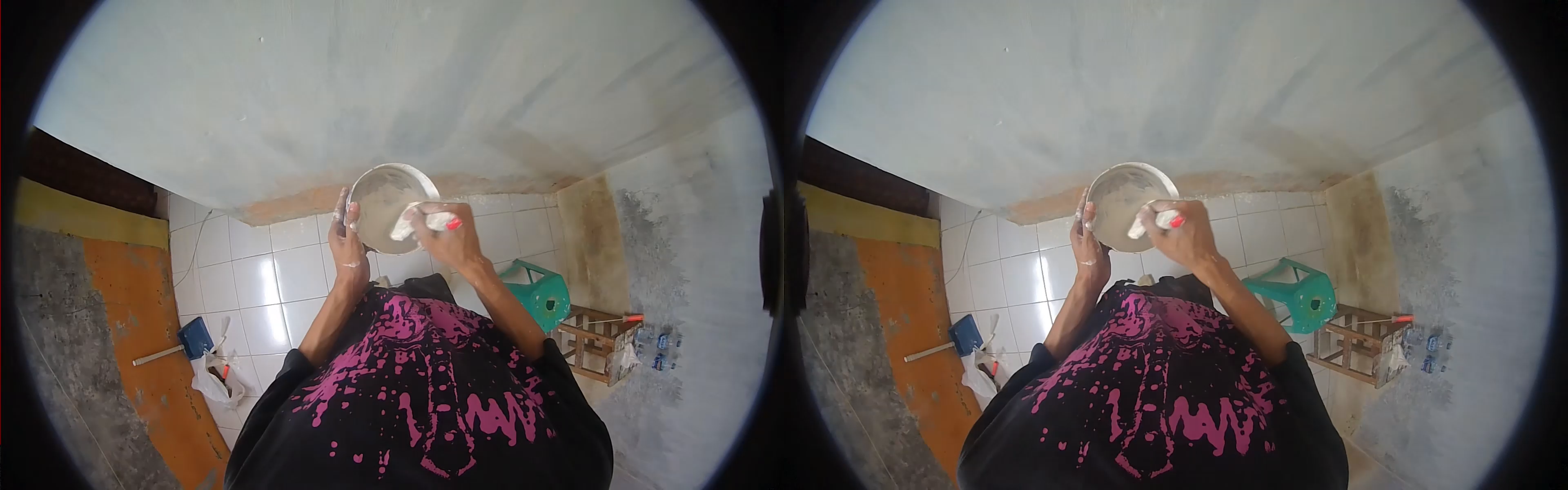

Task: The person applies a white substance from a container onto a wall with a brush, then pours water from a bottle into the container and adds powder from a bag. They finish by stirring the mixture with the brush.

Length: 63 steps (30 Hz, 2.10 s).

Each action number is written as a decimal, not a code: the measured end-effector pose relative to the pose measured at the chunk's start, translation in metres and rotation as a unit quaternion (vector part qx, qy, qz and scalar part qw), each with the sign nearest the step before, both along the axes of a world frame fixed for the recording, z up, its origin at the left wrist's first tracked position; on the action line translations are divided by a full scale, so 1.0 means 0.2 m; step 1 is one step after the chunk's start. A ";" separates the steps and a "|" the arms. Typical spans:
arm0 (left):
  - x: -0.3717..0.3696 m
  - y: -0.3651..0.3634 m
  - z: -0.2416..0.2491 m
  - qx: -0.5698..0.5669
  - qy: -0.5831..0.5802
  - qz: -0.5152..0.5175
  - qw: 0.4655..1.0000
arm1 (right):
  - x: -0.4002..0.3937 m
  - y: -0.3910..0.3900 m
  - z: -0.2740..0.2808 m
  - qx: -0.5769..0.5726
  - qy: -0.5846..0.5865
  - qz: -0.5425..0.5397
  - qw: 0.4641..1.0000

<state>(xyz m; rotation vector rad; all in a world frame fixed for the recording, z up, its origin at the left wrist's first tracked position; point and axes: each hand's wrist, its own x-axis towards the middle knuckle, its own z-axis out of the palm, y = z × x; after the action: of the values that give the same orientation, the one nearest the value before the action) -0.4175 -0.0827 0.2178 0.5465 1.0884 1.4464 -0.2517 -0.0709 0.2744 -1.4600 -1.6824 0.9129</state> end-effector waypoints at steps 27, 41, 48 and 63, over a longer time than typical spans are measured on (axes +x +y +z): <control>-0.04 0.04 -0.04 0.046 0.021 0.004 0.999 | 0.01 0.02 0.00 0.020 -0.010 0.017 1.000; -0.01 0.04 0.06 0.045 0.022 0.026 0.998 | 0.07 0.06 0.04 0.063 -0.035 -0.013 0.997; 0.01 0.03 0.04 0.062 0.012 0.015 0.998 | 0.06 0.07 0.05 0.041 -0.021 -0.022 0.999; 0.03 0.01 0.04 0.044 -0.002 0.046 0.998 | -0.04 0.01 0.08 -0.004 0.074 -0.023 0.997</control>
<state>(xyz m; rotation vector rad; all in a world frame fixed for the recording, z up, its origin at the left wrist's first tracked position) -0.4109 -0.0798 0.2263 0.5621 1.0626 1.5799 -0.2595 -0.0693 0.2912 -1.3953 -1.5331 0.9802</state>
